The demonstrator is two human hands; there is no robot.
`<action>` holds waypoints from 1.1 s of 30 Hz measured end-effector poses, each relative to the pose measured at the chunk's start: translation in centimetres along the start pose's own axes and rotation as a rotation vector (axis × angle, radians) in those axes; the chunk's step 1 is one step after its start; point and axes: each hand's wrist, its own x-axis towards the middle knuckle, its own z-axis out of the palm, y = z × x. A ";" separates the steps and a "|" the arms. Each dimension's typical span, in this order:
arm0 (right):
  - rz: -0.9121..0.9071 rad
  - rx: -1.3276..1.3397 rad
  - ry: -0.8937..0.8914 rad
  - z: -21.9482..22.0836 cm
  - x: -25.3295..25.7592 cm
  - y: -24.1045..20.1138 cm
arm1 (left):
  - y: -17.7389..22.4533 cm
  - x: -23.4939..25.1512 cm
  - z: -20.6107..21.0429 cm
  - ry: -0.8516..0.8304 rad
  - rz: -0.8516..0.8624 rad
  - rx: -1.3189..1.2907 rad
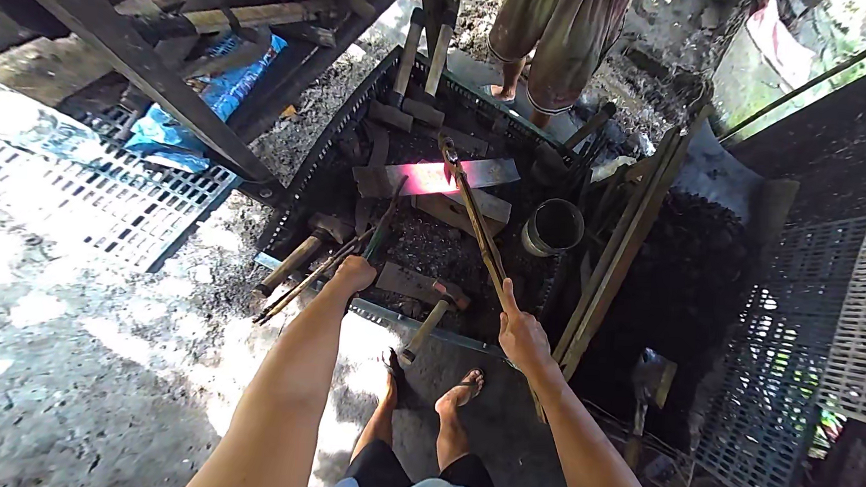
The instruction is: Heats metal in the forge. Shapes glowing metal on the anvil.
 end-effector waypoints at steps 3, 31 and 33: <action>-0.003 -0.004 0.005 0.3 0.0 0.2 | 0.0 0.1 0.4 0.006 -0.018 -0.016; -0.002 -0.045 -0.049 -1.8 -0.5 0.0 | -0.4 0.5 -0.4 0.028 -0.023 -0.054; -0.004 -0.043 -0.034 -1.1 -0.4 0.4 | 0.1 0.0 -0.5 0.016 -0.030 -0.053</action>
